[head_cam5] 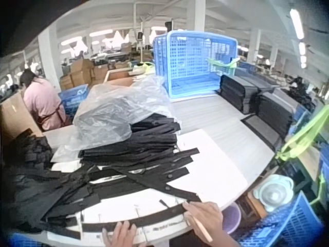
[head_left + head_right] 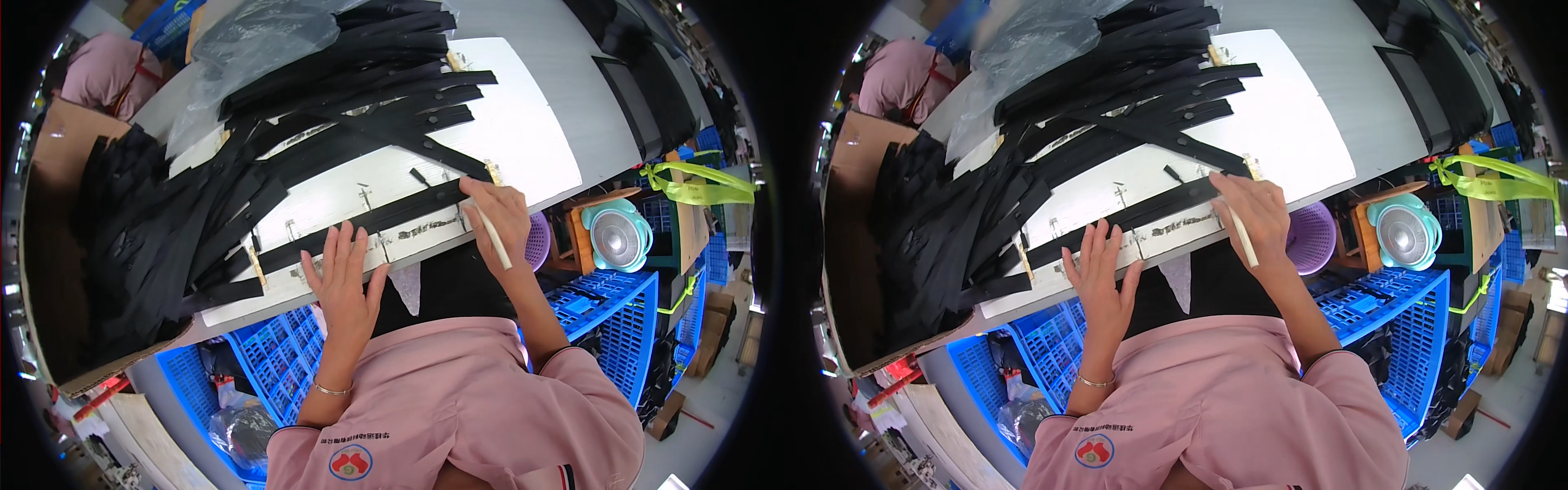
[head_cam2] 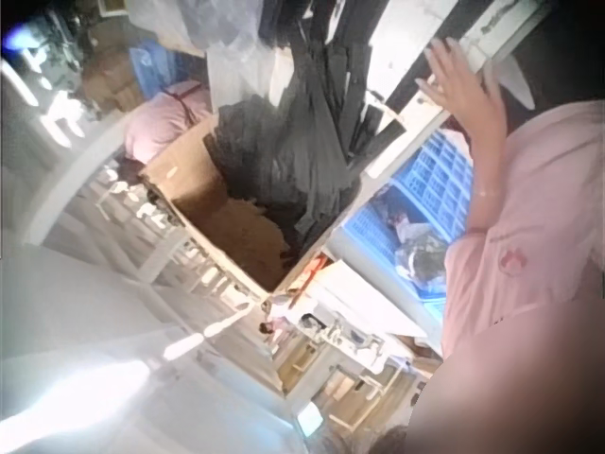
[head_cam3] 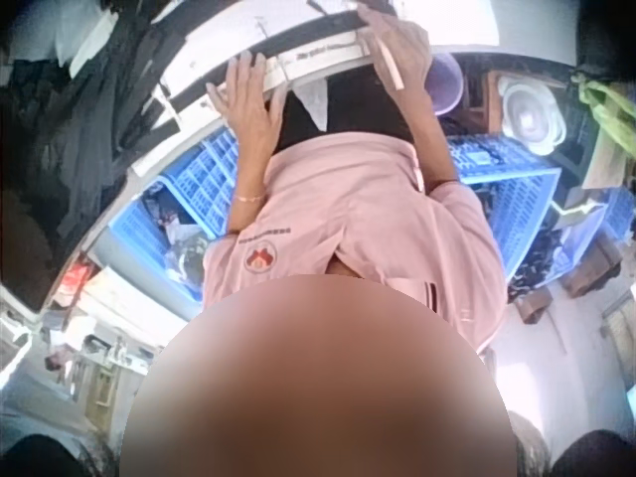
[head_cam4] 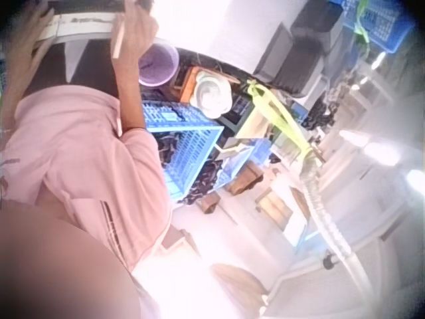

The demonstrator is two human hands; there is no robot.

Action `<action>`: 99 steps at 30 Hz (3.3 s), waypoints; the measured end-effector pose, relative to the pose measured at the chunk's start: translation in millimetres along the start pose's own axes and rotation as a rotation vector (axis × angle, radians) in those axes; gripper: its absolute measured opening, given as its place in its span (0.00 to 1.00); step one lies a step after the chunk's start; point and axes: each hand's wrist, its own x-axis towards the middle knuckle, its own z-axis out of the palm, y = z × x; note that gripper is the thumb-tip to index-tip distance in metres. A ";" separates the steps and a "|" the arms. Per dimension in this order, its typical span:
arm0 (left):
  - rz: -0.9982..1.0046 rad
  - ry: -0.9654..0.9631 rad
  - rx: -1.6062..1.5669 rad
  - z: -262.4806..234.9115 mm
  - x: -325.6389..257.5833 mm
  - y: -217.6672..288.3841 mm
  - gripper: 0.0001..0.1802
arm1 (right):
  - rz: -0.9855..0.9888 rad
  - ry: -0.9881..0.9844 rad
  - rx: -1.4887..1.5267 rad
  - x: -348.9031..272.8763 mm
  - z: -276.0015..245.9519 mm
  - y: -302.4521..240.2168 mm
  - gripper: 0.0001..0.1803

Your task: Marking and organizing black zipper strips on a workspace template.

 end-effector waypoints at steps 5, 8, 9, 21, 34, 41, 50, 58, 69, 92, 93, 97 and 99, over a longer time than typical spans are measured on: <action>-0.014 -0.015 -0.011 -3.4 1.8 2.9 0.32 | -0.141 -0.085 -0.119 -26.3 3.1 18.5 0.26; -0.014 0.054 -0.026 -0.4 5.6 10.8 0.30 | -0.138 -0.064 -0.109 -26.9 7.1 19.8 0.26; -0.011 0.054 -0.024 2.0 10.7 15.4 0.30 | -0.135 -0.061 -0.101 -26.9 6.9 19.5 0.27; 0.161 0.179 -0.278 61.1 86.3 61.1 0.10 | -0.034 -0.079 0.131 1.9 -5.0 20.4 0.19; 0.164 0.190 -0.256 62.3 88.0 61.1 0.11 | 0.396 -0.236 0.534 19.0 16.9 31.7 0.11; 0.175 0.224 -0.276 63.9 87.3 59.1 0.10 | 0.442 -0.211 0.528 17.1 16.6 31.2 0.12; 0.166 0.196 -0.336 56.4 82.3 53.5 0.12 | 0.489 -0.219 0.551 18.0 14.4 27.5 0.14; -0.036 0.396 0.003 -34.3 62.7 -40.9 0.14 | 0.684 -0.210 0.668 22.3 7.2 27.4 0.16; 0.171 0.176 -0.300 2.9 77.0 28.4 0.09 | 0.590 -0.143 0.804 18.9 12.5 30.2 0.17; 0.094 0.095 -0.371 58.4 93.8 61.0 0.10 | 0.386 -0.292 0.673 18.9 9.0 36.4 0.15; 0.107 0.098 -0.369 58.1 94.2 60.7 0.10 | 0.383 -0.295 0.674 19.0 9.3 37.2 0.15; 0.104 0.112 -0.364 58.0 94.1 58.7 0.10 | 0.395 -0.357 0.629 19.9 8.8 38.1 0.14; 0.112 0.120 -0.354 57.6 93.3 55.6 0.10 | 0.438 -0.376 0.696 19.2 9.1 37.3 0.15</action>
